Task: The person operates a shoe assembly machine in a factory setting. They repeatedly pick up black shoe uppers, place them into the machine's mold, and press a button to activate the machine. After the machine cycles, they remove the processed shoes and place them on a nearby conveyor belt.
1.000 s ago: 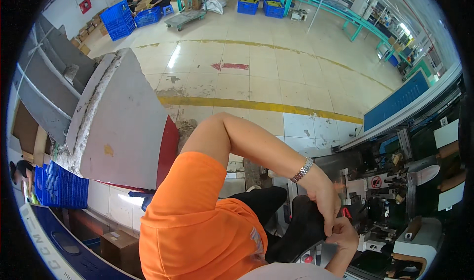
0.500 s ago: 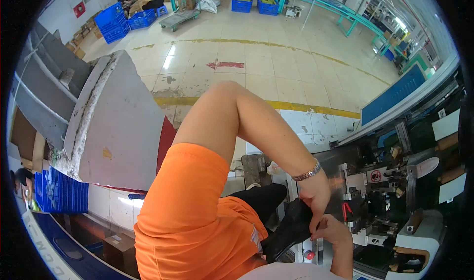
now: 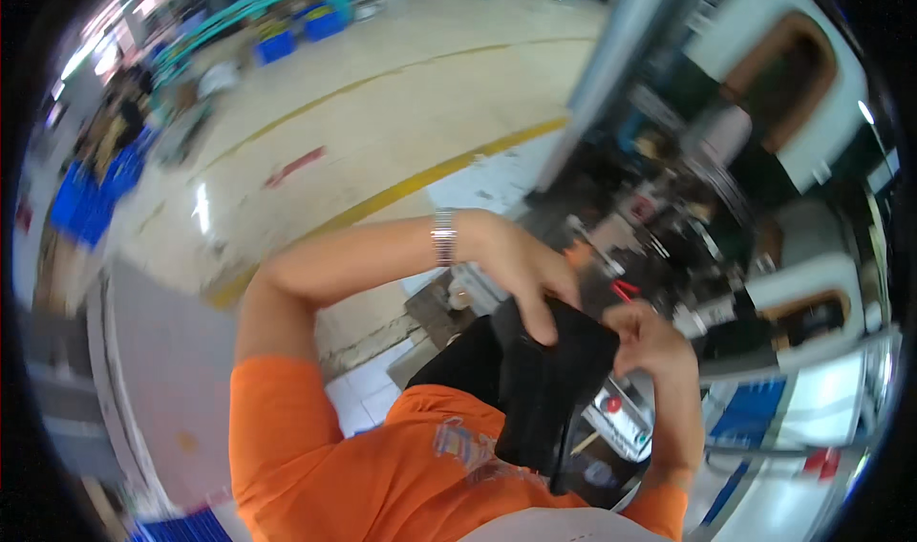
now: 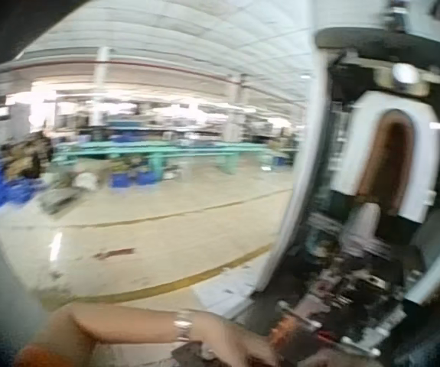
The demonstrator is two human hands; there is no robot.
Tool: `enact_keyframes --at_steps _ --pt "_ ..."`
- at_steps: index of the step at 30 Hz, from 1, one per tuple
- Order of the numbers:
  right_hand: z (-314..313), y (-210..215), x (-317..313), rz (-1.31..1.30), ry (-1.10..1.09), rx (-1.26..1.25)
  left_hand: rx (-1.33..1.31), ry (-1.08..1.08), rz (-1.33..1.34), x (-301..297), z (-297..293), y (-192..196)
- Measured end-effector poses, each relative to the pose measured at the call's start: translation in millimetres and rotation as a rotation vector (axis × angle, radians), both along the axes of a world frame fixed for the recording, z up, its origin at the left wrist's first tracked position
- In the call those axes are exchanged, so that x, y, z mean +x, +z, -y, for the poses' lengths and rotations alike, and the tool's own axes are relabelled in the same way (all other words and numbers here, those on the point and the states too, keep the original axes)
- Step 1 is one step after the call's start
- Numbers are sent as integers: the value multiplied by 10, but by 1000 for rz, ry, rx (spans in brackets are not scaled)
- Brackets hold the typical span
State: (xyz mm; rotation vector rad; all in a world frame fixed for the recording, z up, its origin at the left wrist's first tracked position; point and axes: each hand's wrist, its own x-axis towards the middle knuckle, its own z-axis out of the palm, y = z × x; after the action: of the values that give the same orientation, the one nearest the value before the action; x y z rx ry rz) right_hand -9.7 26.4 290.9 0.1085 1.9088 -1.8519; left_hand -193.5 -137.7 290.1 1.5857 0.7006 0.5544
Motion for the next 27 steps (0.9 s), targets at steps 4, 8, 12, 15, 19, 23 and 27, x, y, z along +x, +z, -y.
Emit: enact_keyframes --at_steps 4,8,12,15,19,23,27 --pt "91 304 50 -52 -185 -141 -128 100 146 -142 -25 79" --pt "-254 128 268 -274 -212 -237 -152 173 241 -262 -97 284" --pt "-239 202 378 -476 -189 -471 -76 289 102 -412 -86 270" --pt "-286 178 274 -664 -137 -591 42 387 260 -208 -246 328" --pt "-294 244 213 -663 -253 -572 91 277 315 -126 -382 245" --pt "-361 416 151 -632 -285 -504 122 375 617 -181 -493 69" --pt "-739 197 205 -499 -340 -286 243 549 639 -273 -569 205"
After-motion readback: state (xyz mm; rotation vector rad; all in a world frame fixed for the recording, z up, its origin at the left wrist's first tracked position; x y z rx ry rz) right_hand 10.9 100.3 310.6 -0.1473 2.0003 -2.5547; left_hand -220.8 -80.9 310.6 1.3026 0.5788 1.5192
